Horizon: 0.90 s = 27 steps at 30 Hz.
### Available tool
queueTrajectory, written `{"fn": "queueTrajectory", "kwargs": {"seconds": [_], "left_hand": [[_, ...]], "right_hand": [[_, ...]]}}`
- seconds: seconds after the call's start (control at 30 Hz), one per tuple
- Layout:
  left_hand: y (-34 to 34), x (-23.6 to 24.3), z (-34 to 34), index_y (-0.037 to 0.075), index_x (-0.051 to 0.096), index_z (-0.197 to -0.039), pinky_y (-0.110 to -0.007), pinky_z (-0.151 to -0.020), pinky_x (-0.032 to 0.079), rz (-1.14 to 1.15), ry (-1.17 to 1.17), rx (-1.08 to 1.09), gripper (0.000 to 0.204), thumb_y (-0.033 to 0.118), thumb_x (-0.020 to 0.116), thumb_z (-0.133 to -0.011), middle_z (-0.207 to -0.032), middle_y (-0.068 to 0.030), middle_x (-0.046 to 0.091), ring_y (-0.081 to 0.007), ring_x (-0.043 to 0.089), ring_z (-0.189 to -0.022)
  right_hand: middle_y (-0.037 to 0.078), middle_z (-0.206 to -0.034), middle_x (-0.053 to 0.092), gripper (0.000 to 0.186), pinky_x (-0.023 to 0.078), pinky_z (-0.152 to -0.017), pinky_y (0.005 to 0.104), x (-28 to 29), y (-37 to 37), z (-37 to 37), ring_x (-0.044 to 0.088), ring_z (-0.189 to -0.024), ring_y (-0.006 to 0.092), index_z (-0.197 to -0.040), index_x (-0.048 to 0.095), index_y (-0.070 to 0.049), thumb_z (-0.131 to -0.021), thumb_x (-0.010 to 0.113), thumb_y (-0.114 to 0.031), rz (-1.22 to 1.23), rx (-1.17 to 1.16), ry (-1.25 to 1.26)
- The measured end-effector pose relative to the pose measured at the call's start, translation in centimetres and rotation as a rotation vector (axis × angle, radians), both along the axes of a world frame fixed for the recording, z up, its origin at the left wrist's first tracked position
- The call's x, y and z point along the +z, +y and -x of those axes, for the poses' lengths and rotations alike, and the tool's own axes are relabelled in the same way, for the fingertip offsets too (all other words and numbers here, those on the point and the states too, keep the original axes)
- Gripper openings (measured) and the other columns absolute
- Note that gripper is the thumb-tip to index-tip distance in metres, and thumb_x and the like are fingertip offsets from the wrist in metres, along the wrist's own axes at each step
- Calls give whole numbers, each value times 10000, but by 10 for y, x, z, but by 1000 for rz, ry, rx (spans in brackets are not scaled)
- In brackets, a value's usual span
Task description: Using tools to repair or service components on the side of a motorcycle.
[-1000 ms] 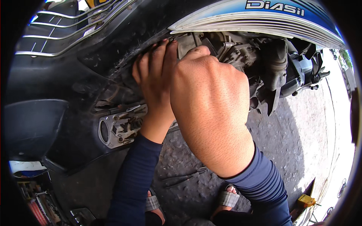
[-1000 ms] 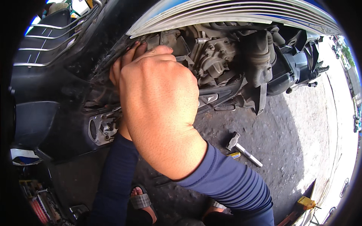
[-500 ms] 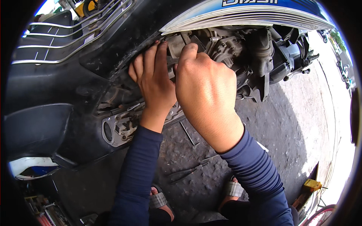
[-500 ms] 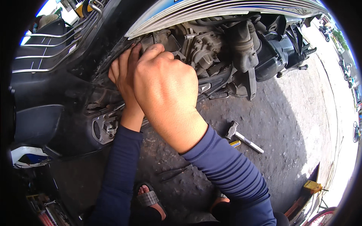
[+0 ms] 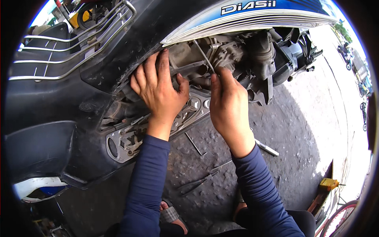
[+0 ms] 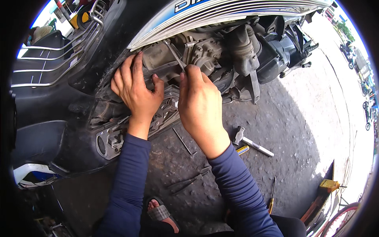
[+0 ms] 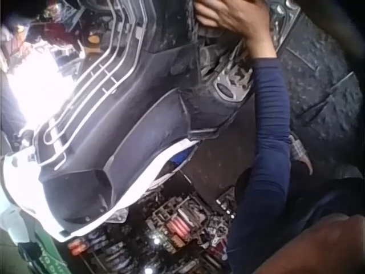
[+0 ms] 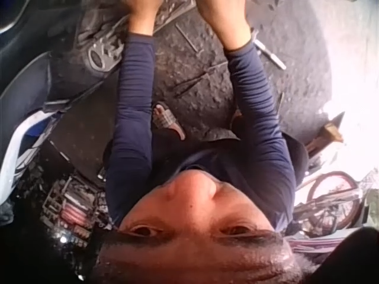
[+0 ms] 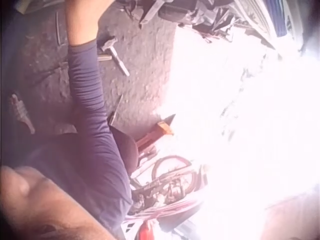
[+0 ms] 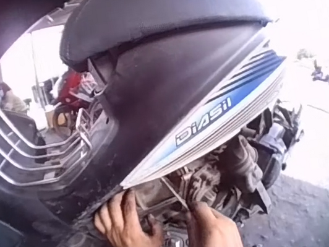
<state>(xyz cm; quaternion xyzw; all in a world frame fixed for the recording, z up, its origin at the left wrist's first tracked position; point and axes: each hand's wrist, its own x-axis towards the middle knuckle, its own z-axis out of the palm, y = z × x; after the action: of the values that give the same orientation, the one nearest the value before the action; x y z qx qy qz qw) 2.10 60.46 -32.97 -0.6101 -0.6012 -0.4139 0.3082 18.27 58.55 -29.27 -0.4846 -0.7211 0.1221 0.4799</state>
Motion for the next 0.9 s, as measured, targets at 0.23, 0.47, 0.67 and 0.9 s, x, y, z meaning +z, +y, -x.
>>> {"fn": "queueTrajectory", "kwargs": {"seconds": [0.23, 0.47, 0.67, 0.9], "left_hand": [[5, 2, -5, 126, 594, -1402, -499, -1063, 312, -32, -10, 25, 649, 279, 643, -773, -1353, -112, 579, -344, 515, -1228], [3, -5, -3, 100, 591, -1385, -537, -1116, 256, 11, -27, 14, 571, 312, 575, -855, -1456, -108, 542, -327, 471, -1330], [-1, 10, -18, 13, 613, -1296, -568, -1076, 400, -40, -111, -439, 489, 48, 631, -809, -1428, -187, 584, -433, 550, -1268], [-5, 30, -50, 22, 676, -1027, -552, -1096, 364, 241, 24, -35, 274, 181, 733, -811, -1485, -206, 526, -417, 472, -1361]], "right_hand": [[282, -814, 646, 157, 534, -669, 516, 25, 10, 9, 662, -769, 483, -887, 568, 44, -897, 677, -69, 16, 80, -137], [246, -785, 696, 138, 612, -599, 399, 50, -6, 33, 741, -683, 370, -896, 619, 102, -851, 604, -28, -35, 3, -426], [228, -881, 691, 137, 602, -644, 454, -16, 27, -2, 731, -758, 404, -961, 606, 36, -856, 619, -50, 2, 50, -407], [241, -745, 598, 75, 462, -589, 492, -29, 3, -45, 610, -686, 474, -920, 500, 17, -926, 572, 40, 66, 61, 78]]}}
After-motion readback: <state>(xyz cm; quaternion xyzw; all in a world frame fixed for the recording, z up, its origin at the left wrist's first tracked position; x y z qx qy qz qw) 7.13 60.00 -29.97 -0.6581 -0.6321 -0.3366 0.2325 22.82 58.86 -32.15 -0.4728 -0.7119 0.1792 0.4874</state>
